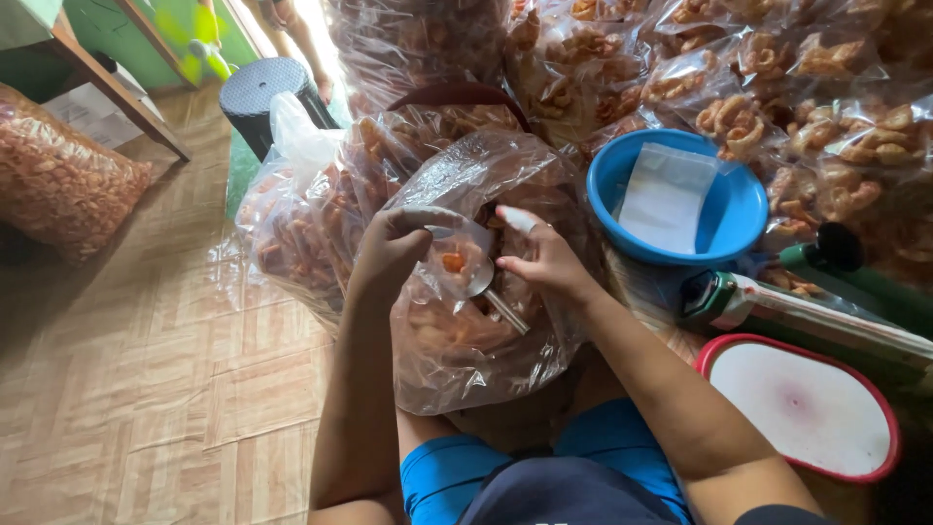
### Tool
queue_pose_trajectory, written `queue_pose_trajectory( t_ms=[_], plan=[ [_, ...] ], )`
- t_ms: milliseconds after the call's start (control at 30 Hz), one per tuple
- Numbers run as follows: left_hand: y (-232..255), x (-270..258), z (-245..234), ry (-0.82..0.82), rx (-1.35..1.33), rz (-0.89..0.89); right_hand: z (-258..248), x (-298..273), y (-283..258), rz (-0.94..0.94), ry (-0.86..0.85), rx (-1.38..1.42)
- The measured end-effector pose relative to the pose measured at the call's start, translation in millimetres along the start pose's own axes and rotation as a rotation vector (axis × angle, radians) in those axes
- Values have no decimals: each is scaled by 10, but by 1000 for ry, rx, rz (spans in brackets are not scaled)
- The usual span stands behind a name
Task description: Scooping snacks from a large bulk bag into small plastic bags and sealing them with a heat sealer.
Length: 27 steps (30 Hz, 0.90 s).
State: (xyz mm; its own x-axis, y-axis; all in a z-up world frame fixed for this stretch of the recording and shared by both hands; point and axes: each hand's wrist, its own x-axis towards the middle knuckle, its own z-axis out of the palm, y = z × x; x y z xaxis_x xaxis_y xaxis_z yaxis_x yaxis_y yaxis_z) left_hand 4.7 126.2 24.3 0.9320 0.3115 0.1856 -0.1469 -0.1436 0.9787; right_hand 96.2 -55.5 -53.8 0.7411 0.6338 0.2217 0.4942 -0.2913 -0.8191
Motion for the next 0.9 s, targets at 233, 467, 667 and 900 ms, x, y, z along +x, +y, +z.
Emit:
queue_pose_trajectory(
  t_ms=[233,467,667,900],
  plan=[
    [247,20,253,-36,-236,-17,1,-121,-397,-207,126,739],
    [-738,-175,373,-320,-743,137,-84,-163,-655,-114,443,683],
    [-914,-400,228,-69,-725,98,138,2,-399,-100,362,784],
    [-1116,-610,-143,-34,-862,148,430,144,476,-35,-49,-521]
  ],
)
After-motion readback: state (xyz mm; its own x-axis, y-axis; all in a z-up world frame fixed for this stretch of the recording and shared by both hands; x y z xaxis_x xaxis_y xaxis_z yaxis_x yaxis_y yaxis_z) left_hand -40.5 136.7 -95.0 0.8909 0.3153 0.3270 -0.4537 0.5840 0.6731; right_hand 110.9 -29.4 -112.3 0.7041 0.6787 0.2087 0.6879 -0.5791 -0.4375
